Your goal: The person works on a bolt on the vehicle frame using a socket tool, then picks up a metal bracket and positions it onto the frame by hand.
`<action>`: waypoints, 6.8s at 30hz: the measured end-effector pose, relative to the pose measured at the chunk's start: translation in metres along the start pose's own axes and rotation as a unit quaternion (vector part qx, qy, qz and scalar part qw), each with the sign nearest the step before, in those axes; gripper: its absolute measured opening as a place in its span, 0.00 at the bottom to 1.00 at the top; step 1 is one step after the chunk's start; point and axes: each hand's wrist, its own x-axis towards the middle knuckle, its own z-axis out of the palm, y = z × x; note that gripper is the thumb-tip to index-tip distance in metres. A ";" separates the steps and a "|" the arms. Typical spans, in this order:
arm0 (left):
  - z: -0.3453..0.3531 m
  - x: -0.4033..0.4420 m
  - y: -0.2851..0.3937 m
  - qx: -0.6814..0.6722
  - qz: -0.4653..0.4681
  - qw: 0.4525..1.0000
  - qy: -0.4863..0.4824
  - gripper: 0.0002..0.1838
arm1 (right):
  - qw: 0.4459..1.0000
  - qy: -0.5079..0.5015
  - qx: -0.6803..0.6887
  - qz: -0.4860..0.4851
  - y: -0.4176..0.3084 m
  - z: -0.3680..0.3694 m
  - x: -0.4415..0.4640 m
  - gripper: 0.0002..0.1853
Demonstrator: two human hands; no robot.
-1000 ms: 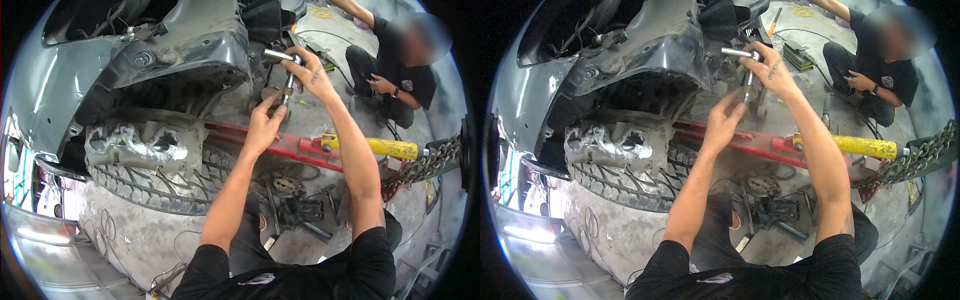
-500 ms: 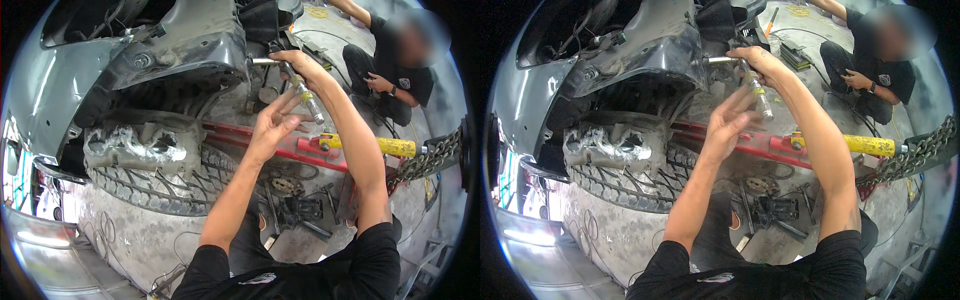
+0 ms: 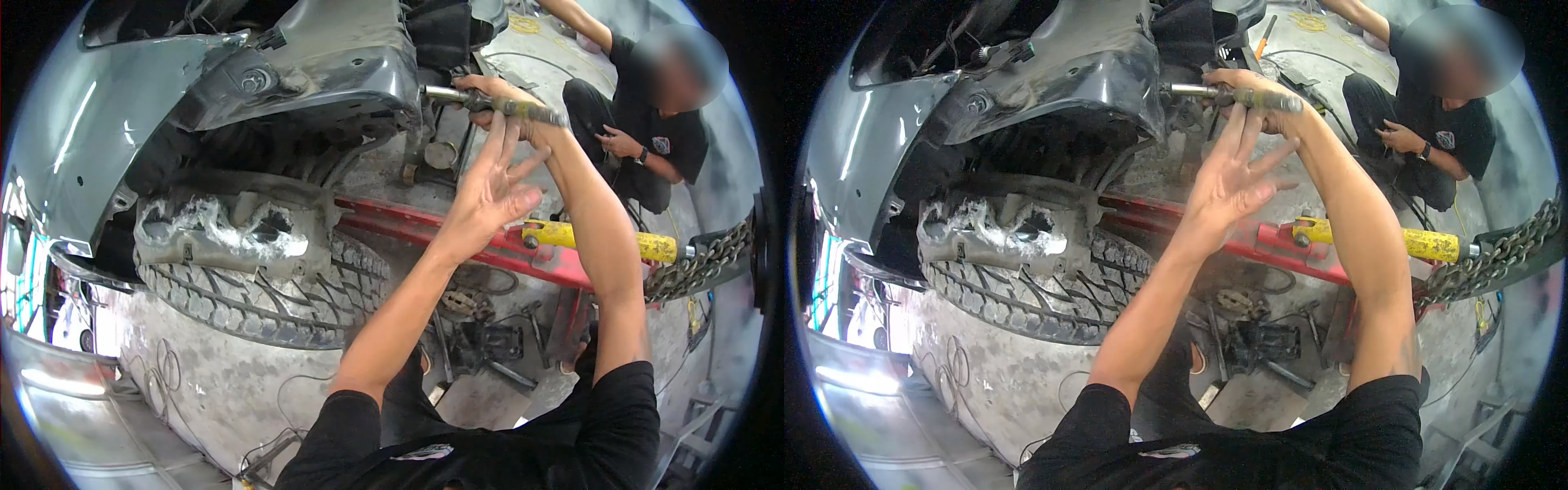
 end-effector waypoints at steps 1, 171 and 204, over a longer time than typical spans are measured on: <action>0.000 0.003 -0.001 -0.011 0.005 1.000 0.006 0.57 | 0.998 0.019 0.018 0.054 -0.004 0.001 0.001 0.23; 0.020 -0.064 -0.008 0.438 0.021 0.864 0.246 0.14 | 0.986 0.073 0.030 -0.150 0.020 0.016 -0.017 0.20; 0.044 -0.056 0.000 0.327 0.053 0.902 0.276 0.17 | 0.988 -0.009 0.078 -0.136 0.024 0.002 -0.024 0.16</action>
